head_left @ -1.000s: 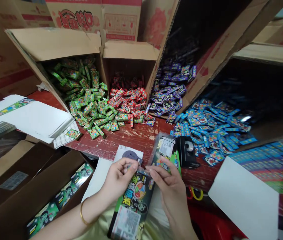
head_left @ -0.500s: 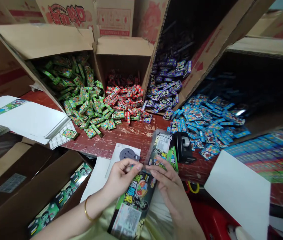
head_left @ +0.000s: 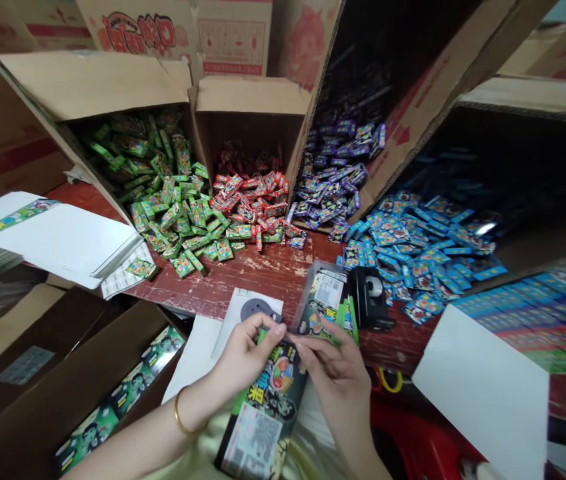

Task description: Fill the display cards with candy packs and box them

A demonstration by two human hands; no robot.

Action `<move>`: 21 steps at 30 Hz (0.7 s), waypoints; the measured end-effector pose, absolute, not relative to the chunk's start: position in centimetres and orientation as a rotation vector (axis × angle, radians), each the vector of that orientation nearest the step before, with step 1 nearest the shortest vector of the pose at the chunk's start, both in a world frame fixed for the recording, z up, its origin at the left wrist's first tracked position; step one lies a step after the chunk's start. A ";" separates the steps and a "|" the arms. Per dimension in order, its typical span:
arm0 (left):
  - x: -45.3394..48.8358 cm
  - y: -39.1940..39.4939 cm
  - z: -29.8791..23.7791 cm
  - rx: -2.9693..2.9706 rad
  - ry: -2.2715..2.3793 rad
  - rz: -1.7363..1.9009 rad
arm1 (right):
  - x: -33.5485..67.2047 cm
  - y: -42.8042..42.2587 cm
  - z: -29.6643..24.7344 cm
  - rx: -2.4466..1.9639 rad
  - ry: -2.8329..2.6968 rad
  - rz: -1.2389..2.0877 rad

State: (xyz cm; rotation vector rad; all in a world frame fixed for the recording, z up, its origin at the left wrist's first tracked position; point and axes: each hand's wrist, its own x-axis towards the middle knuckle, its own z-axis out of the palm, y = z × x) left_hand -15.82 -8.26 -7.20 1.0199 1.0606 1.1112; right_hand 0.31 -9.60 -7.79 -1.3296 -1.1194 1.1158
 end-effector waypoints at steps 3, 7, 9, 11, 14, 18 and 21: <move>-15.9 -8.6 -7.6 0.970 0.976 1.105 | 0.9 -8.5 -7.4 -1.339 -1.087 1.086; -15.9 -8.9 -8.2 0.886 0.885 1.062 | 1.4 -6.4 -5.5 -1.243 -1.274 1.160; -15.9 -8.9 -8.4 0.910 0.942 1.049 | 1.3 -5.3 -4.6 -1.206 -1.385 1.416; -15.9 -8.8 -8.6 0.942 0.992 1.037 | 1.0 -4.4 -4.1 -1.194 -1.425 1.630; -15.9 -8.7 -8.8 0.944 1.001 1.037 | 0.7 -3.4 -3.7 -1.207 -1.507 1.651; -16.0 -8.8 -8.6 0.970 1.018 1.060 | 0.7 -2.7 -3.3 -1.185 -1.722 1.611; -16.0 -8.8 -8.3 1.017 1.052 1.067 | 0.5 -2.6 -3.1 -1.225 -1.834 1.565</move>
